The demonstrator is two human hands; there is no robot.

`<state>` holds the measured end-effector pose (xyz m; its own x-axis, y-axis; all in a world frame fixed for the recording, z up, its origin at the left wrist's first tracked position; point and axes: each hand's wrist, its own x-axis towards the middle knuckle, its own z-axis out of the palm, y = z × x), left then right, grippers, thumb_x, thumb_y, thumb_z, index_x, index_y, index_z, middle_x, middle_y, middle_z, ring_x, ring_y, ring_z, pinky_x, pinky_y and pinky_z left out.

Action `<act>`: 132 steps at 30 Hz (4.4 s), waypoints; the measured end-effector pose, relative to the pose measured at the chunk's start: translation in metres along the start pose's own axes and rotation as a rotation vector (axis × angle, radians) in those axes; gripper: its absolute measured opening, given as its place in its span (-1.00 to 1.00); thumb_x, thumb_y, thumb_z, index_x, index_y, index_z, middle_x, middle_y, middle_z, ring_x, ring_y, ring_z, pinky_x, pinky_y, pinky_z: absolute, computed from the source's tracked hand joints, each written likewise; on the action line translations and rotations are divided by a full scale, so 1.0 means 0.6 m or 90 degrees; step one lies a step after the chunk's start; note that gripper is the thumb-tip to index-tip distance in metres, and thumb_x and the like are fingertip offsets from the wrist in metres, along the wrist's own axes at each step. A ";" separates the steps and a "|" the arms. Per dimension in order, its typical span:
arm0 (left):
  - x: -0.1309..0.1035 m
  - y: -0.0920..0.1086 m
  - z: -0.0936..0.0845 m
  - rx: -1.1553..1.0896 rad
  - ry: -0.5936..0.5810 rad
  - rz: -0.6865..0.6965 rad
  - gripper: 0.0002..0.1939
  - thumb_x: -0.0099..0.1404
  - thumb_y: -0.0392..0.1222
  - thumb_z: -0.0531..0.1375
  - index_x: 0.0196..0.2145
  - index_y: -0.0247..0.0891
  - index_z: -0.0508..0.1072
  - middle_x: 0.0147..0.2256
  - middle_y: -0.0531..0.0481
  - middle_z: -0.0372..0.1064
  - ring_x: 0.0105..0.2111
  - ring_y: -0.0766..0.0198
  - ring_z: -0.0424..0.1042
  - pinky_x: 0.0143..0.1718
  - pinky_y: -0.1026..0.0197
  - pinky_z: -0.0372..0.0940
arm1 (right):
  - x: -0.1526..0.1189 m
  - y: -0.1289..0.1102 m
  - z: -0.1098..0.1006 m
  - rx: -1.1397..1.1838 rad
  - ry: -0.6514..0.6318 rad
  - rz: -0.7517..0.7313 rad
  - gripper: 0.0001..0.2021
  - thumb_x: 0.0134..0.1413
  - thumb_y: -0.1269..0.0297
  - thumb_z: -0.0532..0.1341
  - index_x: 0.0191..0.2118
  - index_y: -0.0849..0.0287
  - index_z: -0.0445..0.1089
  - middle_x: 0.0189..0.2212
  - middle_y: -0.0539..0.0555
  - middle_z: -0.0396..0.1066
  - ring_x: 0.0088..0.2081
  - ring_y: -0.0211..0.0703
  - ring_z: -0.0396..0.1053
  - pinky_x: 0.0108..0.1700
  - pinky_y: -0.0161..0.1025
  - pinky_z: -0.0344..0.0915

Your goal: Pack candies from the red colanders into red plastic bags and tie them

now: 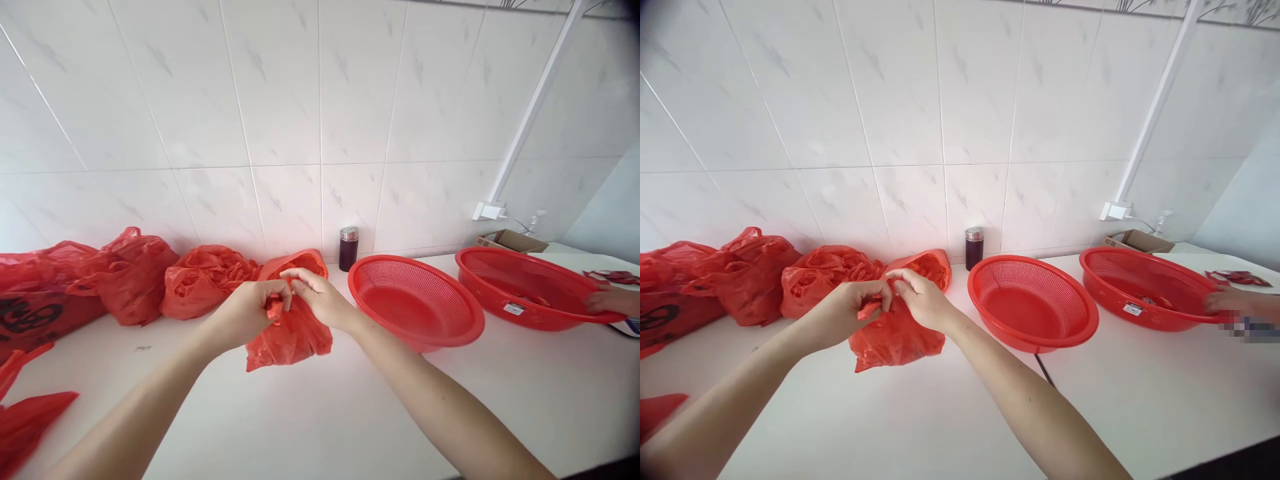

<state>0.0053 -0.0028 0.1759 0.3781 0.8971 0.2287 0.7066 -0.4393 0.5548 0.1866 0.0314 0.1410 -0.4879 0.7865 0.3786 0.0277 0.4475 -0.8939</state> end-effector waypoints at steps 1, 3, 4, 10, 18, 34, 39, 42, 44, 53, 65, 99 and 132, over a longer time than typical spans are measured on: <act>0.001 -0.005 0.008 0.045 0.057 0.013 -0.75 0.00 -0.46 -0.03 -0.49 -0.15 0.32 -0.55 0.11 0.25 -0.57 0.30 0.20 -0.57 0.29 0.07 | 0.001 0.012 0.004 0.022 -0.006 0.011 -0.70 0.30 0.15 0.05 0.07 0.00 0.34 -0.02 0.05 0.41 0.02 -0.17 0.34 0.11 -0.10 0.23; 0.002 -0.016 0.020 0.097 0.160 0.045 -0.71 -0.01 -0.48 -0.04 -0.41 -0.15 0.31 -0.46 0.09 0.32 -0.54 0.30 0.22 -0.54 0.28 0.09 | -0.002 0.026 0.009 0.085 -0.030 0.037 -0.69 0.28 0.16 0.10 0.10 -0.02 0.33 -0.01 0.04 0.40 0.04 -0.16 0.33 0.11 -0.10 0.25; 0.003 -0.021 0.025 0.097 0.195 0.059 -0.71 0.03 -0.47 -0.03 -0.36 -0.15 0.32 -0.40 0.07 0.36 -0.51 0.29 0.26 -0.51 0.27 0.13 | -0.006 0.029 0.011 0.117 -0.042 0.052 -0.69 0.26 0.16 0.12 0.09 -0.03 0.33 -0.03 0.04 0.41 0.04 -0.16 0.33 0.10 -0.10 0.26; -0.006 -0.029 0.043 -0.062 0.174 0.033 -0.75 0.28 -0.11 0.09 -0.15 -0.15 0.49 -0.17 -0.04 0.49 -0.19 0.12 0.44 -0.17 0.18 0.31 | -0.029 0.017 0.018 0.215 -0.033 0.085 -0.73 0.14 0.04 0.22 -0.33 0.17 0.35 -0.35 -0.01 0.40 -0.23 -0.22 0.41 -0.04 -0.16 0.33; -0.088 -0.120 0.089 -0.203 0.286 -0.243 -0.57 0.27 0.17 0.08 -0.37 -0.22 0.53 -0.43 -0.07 0.53 -0.36 0.05 0.51 -0.27 0.12 0.38 | -0.071 0.053 -0.006 0.236 0.171 0.158 -0.67 0.07 -0.01 0.25 -0.38 0.14 0.21 -0.35 0.05 0.50 -0.27 -0.10 0.51 -0.12 -0.07 0.41; -0.045 -0.149 0.227 -0.264 0.426 -0.282 -0.58 0.39 0.14 -0.14 -0.28 -0.16 0.36 -0.21 -0.04 0.46 -0.43 0.26 0.38 -0.40 0.25 0.27 | -0.076 0.227 0.090 -0.060 0.212 0.176 -0.73 0.03 0.25 0.18 -0.30 0.03 -0.01 -0.51 -0.14 0.26 -0.49 -0.21 0.28 -0.42 -0.27 0.21; -0.031 -0.222 0.221 -0.189 0.341 -0.326 -0.61 0.36 0.10 -0.05 -0.48 -0.14 0.33 -0.67 0.14 0.14 -0.64 0.29 0.14 -0.55 0.28 0.07 | -0.055 0.271 0.054 -0.034 0.175 0.114 -0.78 0.05 0.30 0.13 -0.28 0.03 -0.01 -0.44 -0.08 0.36 -0.41 -0.17 0.35 -0.35 -0.27 0.25; -0.021 -0.248 0.218 -0.169 0.300 -0.347 -0.59 0.37 0.10 -0.06 -0.48 -0.12 0.38 -0.73 0.16 0.03 -0.67 0.28 0.08 -0.55 0.27 0.04 | -0.049 0.290 0.036 -0.034 0.170 0.118 -0.79 0.07 0.29 0.12 -0.32 0.03 -0.03 -0.46 -0.08 0.36 -0.42 -0.17 0.35 -0.39 -0.28 0.23; -0.015 -0.258 0.221 -0.165 0.285 -0.356 -0.58 0.37 0.12 -0.07 -0.47 -0.12 0.39 -0.72 0.16 0.07 -0.65 0.28 0.10 -0.54 0.27 0.06 | -0.049 0.301 0.030 -0.047 0.179 0.123 -0.79 0.08 0.29 0.12 -0.33 0.03 -0.02 -0.48 -0.08 0.34 -0.44 -0.18 0.32 -0.41 -0.30 0.21; -0.022 -0.305 0.231 -0.145 0.272 -0.395 -0.58 0.35 0.15 -0.07 -0.48 -0.14 0.33 -0.65 0.13 0.16 -0.61 0.27 0.16 -0.54 0.27 0.06 | -0.054 0.337 0.031 -0.109 0.214 0.183 -0.78 0.06 0.26 0.12 -0.39 0.05 -0.03 -0.57 -0.14 0.18 -0.52 -0.24 0.15 -0.46 -0.33 0.09; -0.024 -0.334 0.227 -0.168 0.373 -0.432 -0.61 0.33 0.11 -0.04 -0.48 -0.17 0.35 -0.41 0.01 0.44 -0.39 0.19 0.38 -0.35 0.22 0.21 | -0.057 0.357 0.028 -0.045 0.223 0.234 -0.78 0.01 0.22 0.16 -0.43 0.07 0.03 -0.58 -0.14 0.23 -0.53 -0.27 0.12 -0.48 -0.34 0.07; -0.032 -0.289 0.267 -0.222 0.191 -0.305 -0.70 0.20 -0.02 0.06 -0.60 -0.18 0.17 -0.60 0.06 0.23 -0.56 0.25 0.26 -0.53 0.24 0.13 | -0.052 0.317 0.058 0.121 0.421 0.253 -0.76 -0.26 0.44 0.06 -0.35 0.07 0.09 -0.48 -0.08 0.29 -0.40 -0.18 0.32 -0.32 -0.25 0.27; -0.057 -0.266 0.207 -0.128 0.083 -0.314 -0.61 0.13 -0.17 0.15 -0.07 -0.16 0.49 -0.14 -0.13 0.51 -0.14 0.00 0.48 -0.18 0.10 0.35 | -0.067 0.321 0.058 -0.204 0.330 0.147 -0.76 -0.12 0.45 0.00 -0.27 0.03 0.02 -0.41 -0.03 0.29 -0.39 -0.11 0.30 -0.32 -0.20 0.23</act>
<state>-0.0458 0.0308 -0.0198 -0.0556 0.9984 -0.0075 0.6486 0.0418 0.7599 0.1812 0.0708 -0.0546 0.0439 0.9453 0.3231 0.3792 0.2835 -0.8808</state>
